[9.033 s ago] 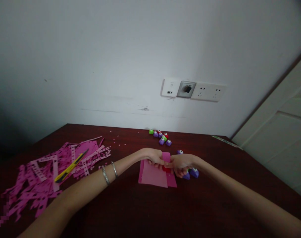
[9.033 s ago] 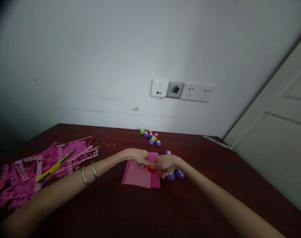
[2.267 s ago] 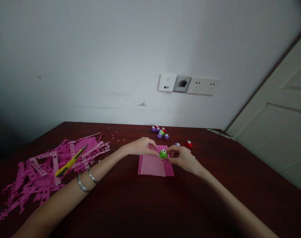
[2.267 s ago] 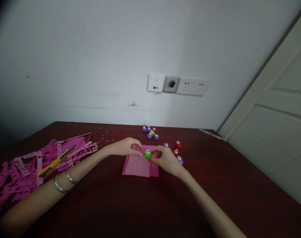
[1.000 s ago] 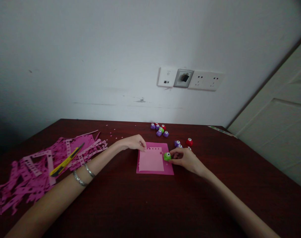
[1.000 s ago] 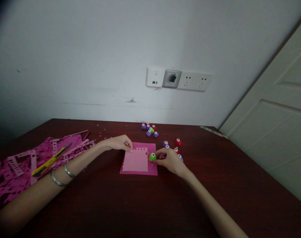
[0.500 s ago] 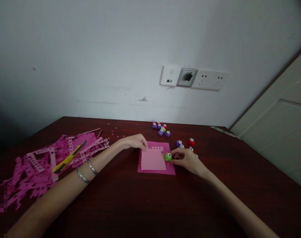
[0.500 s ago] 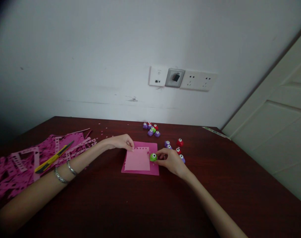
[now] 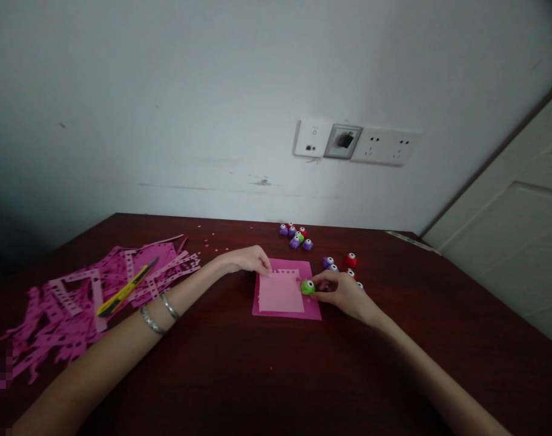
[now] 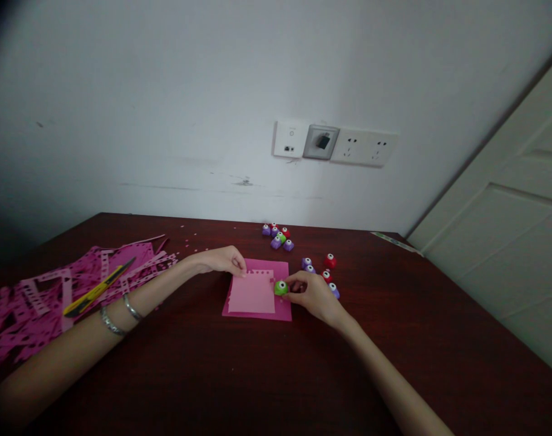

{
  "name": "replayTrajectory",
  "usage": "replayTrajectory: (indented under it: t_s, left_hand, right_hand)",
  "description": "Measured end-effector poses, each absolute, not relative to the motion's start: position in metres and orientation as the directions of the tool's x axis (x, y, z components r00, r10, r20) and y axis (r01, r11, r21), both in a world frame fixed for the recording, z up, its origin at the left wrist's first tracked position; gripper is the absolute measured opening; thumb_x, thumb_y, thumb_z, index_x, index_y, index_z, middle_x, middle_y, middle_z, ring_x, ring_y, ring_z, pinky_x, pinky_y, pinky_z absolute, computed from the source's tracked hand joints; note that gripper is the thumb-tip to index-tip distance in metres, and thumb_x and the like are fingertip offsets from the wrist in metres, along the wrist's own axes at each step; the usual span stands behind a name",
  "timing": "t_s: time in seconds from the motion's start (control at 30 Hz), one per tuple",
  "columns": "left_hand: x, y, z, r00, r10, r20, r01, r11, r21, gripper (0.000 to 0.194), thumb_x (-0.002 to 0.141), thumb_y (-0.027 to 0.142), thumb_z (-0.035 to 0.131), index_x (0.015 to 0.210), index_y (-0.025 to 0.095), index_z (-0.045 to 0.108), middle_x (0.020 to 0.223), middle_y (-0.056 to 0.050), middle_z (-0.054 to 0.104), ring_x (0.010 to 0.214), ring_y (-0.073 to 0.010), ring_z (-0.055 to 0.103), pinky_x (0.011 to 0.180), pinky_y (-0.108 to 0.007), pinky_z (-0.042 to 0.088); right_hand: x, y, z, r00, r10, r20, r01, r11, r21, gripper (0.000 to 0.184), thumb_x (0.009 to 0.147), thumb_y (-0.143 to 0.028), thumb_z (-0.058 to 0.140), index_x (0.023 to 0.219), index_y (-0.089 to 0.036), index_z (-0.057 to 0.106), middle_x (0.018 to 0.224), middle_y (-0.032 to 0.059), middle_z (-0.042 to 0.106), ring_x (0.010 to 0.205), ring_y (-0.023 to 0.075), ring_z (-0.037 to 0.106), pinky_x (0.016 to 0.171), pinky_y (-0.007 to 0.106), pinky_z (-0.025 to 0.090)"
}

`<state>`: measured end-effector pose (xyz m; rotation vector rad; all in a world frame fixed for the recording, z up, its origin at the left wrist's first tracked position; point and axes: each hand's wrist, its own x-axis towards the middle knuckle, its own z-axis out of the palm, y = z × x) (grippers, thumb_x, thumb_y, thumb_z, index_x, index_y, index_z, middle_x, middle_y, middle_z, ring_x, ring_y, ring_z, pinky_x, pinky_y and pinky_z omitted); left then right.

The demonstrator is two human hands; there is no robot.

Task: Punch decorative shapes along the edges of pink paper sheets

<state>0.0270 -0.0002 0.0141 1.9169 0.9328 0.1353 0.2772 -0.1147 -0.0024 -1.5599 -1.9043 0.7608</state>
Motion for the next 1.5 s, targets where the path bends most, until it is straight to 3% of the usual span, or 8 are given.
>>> replayTrajectory:
  t_s: [1.5]
  left_hand:
    - [0.029, 0.004, 0.003, 0.702, 0.657, -0.275, 0.525, -0.218, 0.823, 0.025, 0.056, 0.031, 0.070, 0.073, 0.013, 0.071, 0.065, -0.004, 0.065, 0.060, -0.0110, 0.050, 0.058, -0.025, 0.034]
  right_hand:
    - [0.274, -0.116, -0.003, -0.185, 0.978, 0.094, 0.695, 0.198, -0.691, 0.022, 0.068, -0.029, 0.069, 0.088, -0.019, 0.069, 0.076, 0.0026, 0.063, 0.068, 0.0156, 0.056, 0.060, 0.027, 0.044]
